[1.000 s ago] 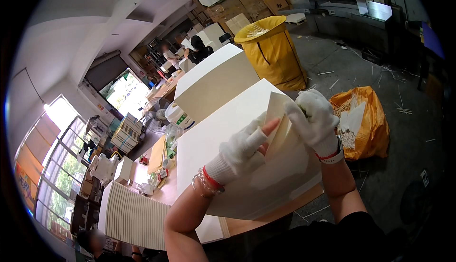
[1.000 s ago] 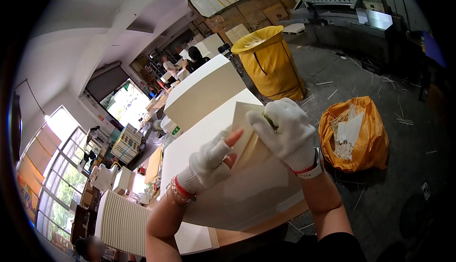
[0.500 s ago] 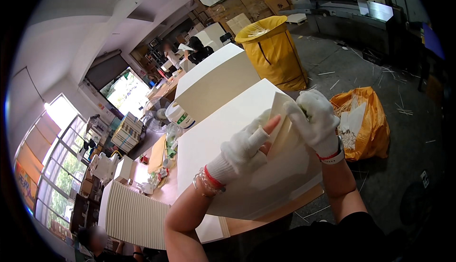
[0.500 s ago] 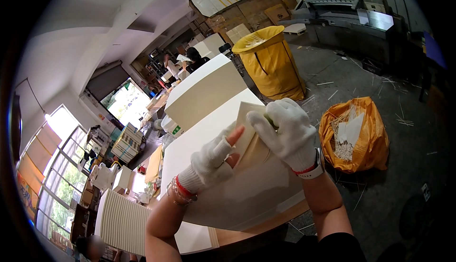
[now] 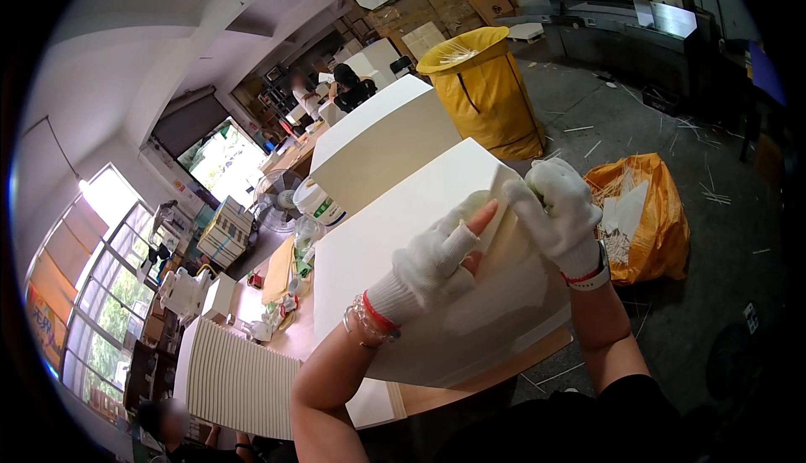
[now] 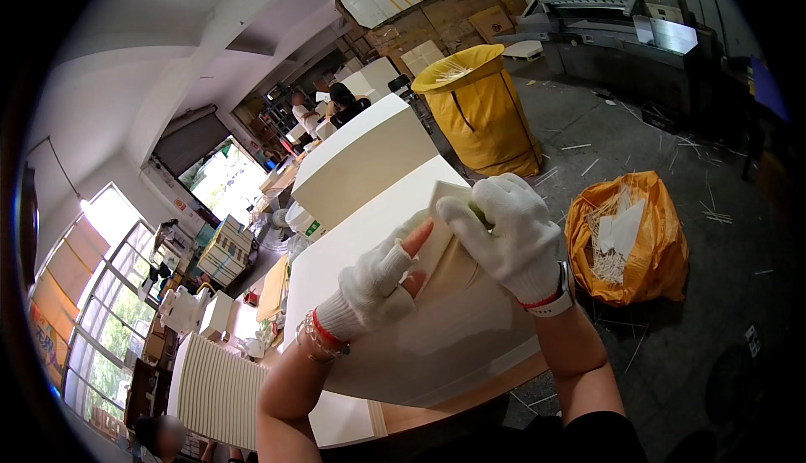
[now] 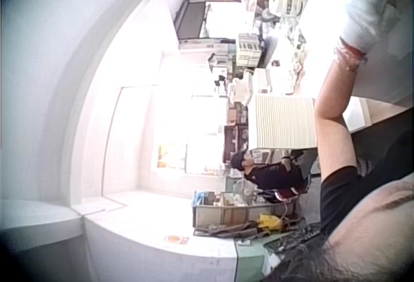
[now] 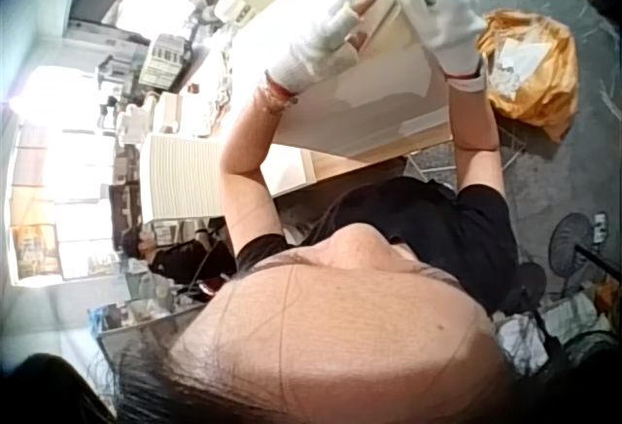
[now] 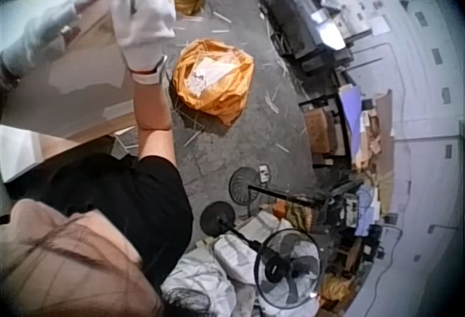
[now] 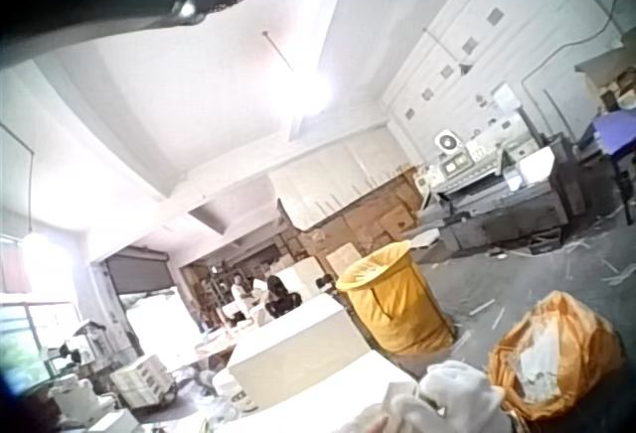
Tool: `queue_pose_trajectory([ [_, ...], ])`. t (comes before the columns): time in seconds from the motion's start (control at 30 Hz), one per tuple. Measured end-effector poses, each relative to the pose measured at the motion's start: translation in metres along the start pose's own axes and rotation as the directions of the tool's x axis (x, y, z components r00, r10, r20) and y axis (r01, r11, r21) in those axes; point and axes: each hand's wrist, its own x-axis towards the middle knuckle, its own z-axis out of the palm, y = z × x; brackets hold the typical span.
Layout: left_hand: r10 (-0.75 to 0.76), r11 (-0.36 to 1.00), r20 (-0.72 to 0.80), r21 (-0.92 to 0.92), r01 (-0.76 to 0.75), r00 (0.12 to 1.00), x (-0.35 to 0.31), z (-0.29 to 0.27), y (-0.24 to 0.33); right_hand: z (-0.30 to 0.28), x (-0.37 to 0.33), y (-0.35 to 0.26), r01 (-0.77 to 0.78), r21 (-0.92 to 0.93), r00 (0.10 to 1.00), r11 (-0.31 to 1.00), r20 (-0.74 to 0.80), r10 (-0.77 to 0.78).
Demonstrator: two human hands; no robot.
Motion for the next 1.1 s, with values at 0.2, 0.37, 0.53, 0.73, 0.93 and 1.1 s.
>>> queue_pose_trajectory([
  [0.2,0.067,0.991,-0.032,-0.114,-0.070,0.997,0.006,-0.003,0.010,-0.003,-0.003,0.002,0.074,-0.115,0.996,0.991,0.047,-0.069],
  [0.37,0.049,0.993,-0.099,-0.104,-0.059,0.994,0.005,0.004,0.002,0.002,-0.005,0.008,0.207,-0.208,0.976,0.956,-0.019,-0.215],
  [0.53,0.051,0.996,-0.084,-0.063,-0.056,0.995,0.005,0.004,0.001,-0.002,0.000,0.001,0.114,-0.058,0.993,0.992,-0.014,-0.115],
  [0.73,0.014,0.997,0.095,-0.072,-0.007,0.995,0.006,-0.008,0.002,0.000,-0.002,0.002,0.121,-0.112,0.993,0.986,0.005,-0.122],
  [0.93,0.060,0.996,-0.077,-0.064,-0.065,0.995,0.007,0.002,0.003,-0.002,-0.004,0.007,0.149,-0.111,0.989,0.983,0.010,-0.149],
  [1.1,0.129,0.992,-0.100,0.000,-0.130,0.987,0.005,0.001,0.001,0.001,-0.003,0.002,0.151,-0.125,0.987,0.981,-0.031,-0.156],
])
